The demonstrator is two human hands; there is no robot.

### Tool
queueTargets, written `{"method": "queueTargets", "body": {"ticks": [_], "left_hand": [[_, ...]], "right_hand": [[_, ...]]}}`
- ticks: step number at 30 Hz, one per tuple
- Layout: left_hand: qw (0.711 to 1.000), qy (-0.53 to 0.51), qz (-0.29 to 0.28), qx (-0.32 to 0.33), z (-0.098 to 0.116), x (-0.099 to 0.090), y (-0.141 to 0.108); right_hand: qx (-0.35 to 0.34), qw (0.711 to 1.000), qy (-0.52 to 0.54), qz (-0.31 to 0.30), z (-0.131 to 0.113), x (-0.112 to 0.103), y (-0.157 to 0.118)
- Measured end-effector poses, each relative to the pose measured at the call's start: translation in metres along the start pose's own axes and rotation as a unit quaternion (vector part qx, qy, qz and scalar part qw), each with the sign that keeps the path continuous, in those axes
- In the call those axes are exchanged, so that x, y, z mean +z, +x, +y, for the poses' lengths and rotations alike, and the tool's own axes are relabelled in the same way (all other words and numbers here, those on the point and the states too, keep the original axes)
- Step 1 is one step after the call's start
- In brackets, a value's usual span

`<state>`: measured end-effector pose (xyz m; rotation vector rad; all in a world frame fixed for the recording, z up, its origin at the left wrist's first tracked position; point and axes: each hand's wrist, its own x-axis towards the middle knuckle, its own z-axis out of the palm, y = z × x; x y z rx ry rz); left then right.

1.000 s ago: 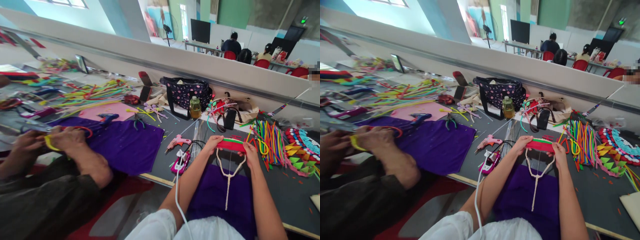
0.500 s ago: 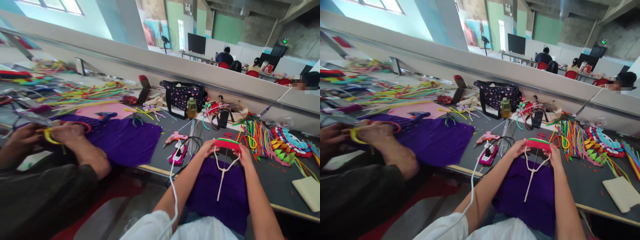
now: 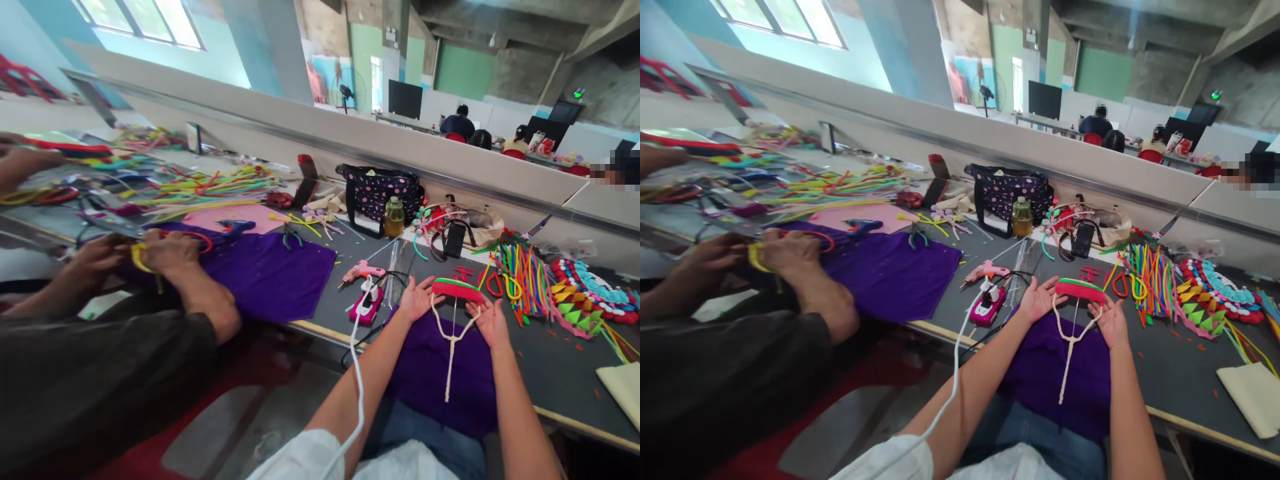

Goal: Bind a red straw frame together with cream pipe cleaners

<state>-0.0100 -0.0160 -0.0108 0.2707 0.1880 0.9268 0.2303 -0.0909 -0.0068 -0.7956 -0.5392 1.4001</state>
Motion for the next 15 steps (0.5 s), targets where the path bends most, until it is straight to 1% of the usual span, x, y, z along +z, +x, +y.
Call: {"method": "queueTargets", "body": {"ticks": [4, 7, 11, 15], "left_hand": [[1.0, -0.003, 0.013, 0.006, -0.002, 0.001, -0.003], [1.0, -0.008, 0.021, 0.007, -0.003, 0.005, -0.005], [1.0, -0.022, 0.012, -0.012, -0.004, 0.011, -0.009], [0.999, -0.026, 0.02, -0.022, -0.005, 0.016, -0.013]], "right_hand": [[0.001, 1.0, 0.004, 0.002, 0.002, -0.002, -0.002], [-0.004, 1.0, -0.002, 0.03, 0.004, -0.003, -0.004], [-0.006, 0.997, -0.029, 0.078, 0.005, -0.002, -0.006], [0.003, 0.996, -0.041, 0.081, 0.003, 0.005, -0.011]]}}
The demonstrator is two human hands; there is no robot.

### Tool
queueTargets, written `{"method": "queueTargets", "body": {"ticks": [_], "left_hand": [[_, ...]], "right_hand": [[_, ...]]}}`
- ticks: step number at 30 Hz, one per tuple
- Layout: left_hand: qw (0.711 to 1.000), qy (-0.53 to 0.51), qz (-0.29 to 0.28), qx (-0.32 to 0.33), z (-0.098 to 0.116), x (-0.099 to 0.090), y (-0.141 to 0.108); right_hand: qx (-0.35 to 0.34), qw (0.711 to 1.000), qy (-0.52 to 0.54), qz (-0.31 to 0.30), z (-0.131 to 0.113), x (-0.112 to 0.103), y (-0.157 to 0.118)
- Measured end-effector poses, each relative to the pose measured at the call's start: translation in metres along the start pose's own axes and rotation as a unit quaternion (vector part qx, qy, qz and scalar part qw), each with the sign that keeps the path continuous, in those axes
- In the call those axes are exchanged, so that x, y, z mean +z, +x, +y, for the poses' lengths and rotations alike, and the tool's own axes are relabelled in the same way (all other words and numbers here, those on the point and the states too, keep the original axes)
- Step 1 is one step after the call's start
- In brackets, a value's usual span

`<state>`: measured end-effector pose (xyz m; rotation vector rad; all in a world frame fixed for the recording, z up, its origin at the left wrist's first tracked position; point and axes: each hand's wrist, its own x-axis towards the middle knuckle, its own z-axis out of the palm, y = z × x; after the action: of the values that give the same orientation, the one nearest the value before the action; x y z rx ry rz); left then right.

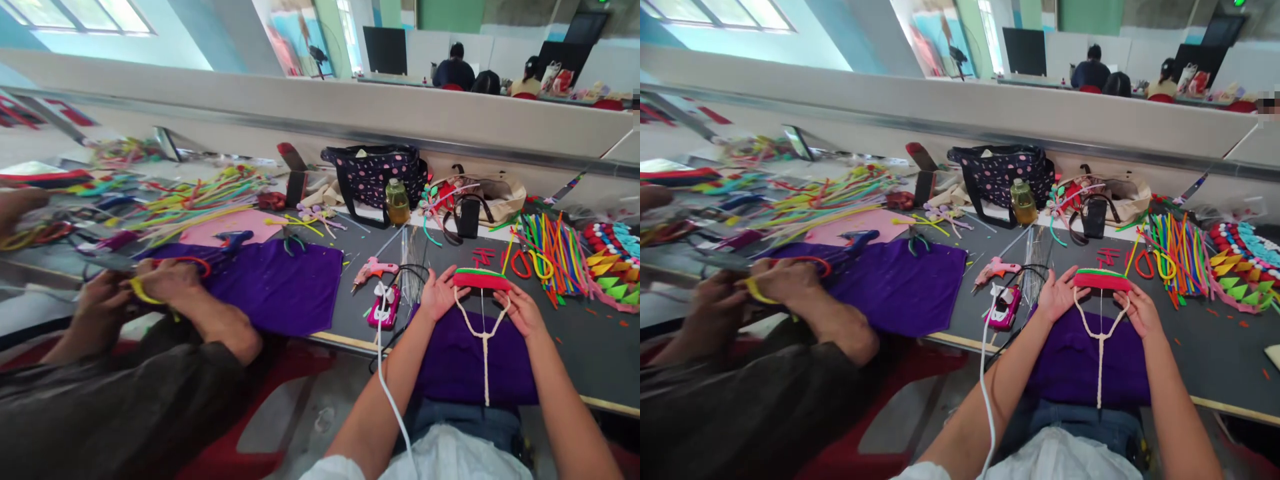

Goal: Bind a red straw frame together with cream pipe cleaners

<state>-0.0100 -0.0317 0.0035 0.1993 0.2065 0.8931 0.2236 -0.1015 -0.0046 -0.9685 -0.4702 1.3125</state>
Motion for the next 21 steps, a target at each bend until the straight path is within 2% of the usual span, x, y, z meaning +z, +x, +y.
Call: {"method": "queueTargets", "body": {"ticks": [11, 13, 15, 18, 21], "left_hand": [[0.998, 0.026, 0.041, -0.028, 0.0, -0.003, 0.0], [0.996, 0.058, 0.063, -0.022, -0.002, -0.004, 0.001], [0.99, 0.101, 0.101, 0.011, -0.005, -0.004, 0.002], [0.97, 0.181, 0.159, 0.028, -0.01, -0.002, 0.003], [0.952, 0.235, 0.194, 0.034, -0.016, 0.002, 0.006]], "right_hand": [[0.023, 0.999, 0.015, 0.033, -0.006, 0.005, -0.015], [0.024, 0.999, 0.018, 0.04, -0.005, 0.007, -0.014], [0.02, 0.998, 0.02, 0.053, -0.002, 0.009, -0.013], [0.01, 0.996, 0.024, 0.088, 0.002, 0.012, -0.012], [0.018, 0.993, 0.022, 0.119, 0.007, 0.013, -0.014]]}}
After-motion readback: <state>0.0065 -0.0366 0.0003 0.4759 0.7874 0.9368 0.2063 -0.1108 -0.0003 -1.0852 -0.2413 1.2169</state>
